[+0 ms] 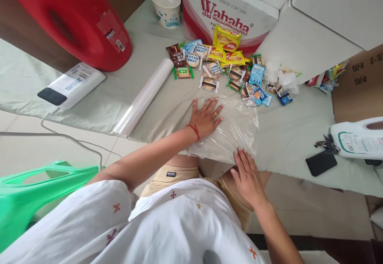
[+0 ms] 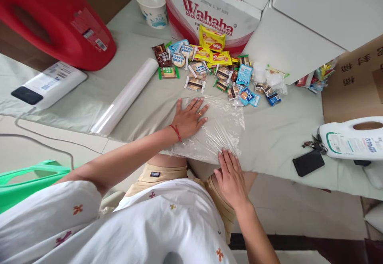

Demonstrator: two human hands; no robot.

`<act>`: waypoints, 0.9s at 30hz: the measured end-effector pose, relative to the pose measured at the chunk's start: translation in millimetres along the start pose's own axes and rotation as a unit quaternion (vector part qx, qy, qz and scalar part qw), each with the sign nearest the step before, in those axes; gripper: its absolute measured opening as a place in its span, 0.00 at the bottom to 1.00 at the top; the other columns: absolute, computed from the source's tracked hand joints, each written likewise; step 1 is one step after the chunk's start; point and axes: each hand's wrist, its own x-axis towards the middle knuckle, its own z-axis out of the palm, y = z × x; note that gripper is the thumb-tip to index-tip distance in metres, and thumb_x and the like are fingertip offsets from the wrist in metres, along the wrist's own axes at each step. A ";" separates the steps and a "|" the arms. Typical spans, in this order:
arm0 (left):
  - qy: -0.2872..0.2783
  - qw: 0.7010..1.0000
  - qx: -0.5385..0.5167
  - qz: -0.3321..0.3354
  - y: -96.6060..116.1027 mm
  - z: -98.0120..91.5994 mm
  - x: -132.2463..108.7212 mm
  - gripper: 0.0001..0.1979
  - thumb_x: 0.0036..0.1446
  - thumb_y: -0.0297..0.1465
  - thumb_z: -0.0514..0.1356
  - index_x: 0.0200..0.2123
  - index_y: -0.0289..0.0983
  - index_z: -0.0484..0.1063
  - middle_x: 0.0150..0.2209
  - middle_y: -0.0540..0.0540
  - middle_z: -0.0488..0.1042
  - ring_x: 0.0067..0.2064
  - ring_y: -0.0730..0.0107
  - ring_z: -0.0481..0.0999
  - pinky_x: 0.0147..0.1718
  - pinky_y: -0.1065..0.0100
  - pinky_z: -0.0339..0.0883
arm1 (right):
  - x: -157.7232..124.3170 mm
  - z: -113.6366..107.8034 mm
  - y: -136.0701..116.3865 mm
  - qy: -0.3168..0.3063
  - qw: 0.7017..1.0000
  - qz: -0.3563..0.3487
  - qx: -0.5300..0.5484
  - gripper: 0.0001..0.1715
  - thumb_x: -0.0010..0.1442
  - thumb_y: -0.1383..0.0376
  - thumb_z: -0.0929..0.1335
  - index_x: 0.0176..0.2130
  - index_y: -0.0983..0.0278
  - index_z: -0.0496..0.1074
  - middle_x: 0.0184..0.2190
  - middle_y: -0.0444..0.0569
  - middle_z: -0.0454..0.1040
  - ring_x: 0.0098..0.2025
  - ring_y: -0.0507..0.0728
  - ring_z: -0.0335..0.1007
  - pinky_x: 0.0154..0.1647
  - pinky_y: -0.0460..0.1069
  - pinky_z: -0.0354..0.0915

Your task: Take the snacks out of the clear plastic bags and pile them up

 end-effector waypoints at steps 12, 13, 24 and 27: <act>-0.003 1.000 0.001 -0.004 -1.4 4.3 1.6 0.31 0.74 0.45 0.42 0.75 0.45 0.56 0.78 0.42 0.47 0.78 0.48 0.47 0.70 0.26 0.26 | 23.7 -27.3 34.0 0.141 0.902 0.389 0.125 0.28 0.61 0.43 0.67 0.43 0.63 0.77 0.42 0.58 0.77 0.41 0.63 0.74 0.49 0.59 0.69; -0.001 1.000 0.001 -0.004 -1.6 4.0 1.3 0.31 0.74 0.45 0.42 0.75 0.45 0.56 0.78 0.42 0.48 0.78 0.49 0.47 0.70 0.26 0.26 | 35.7 -27.1 32.3 0.127 0.906 0.378 0.144 0.27 0.58 0.43 0.69 0.41 0.62 0.77 0.43 0.57 0.76 0.41 0.62 0.73 0.48 0.58 0.69; 0.013 1.000 -0.012 0.001 -1.3 1.1 -0.4 0.30 0.75 0.45 0.41 0.73 0.44 0.59 0.77 0.42 0.50 0.77 0.49 0.50 0.70 0.25 0.29 | 49.2 -40.6 19.8 0.185 0.733 0.418 0.504 0.33 0.43 0.46 0.81 0.36 0.59 0.65 0.21 0.38 0.70 0.17 0.47 0.55 0.16 0.43 0.51; 0.012 1.000 -0.017 0.006 -1.4 0.7 -0.7 0.29 0.75 0.45 0.41 0.73 0.45 0.59 0.77 0.43 0.51 0.77 0.49 0.51 0.70 0.25 0.28 | 34.9 -44.8 35.9 0.179 0.745 0.433 0.475 0.34 0.39 0.44 0.81 0.33 0.60 0.68 0.21 0.38 0.68 0.17 0.46 0.53 0.15 0.44 0.48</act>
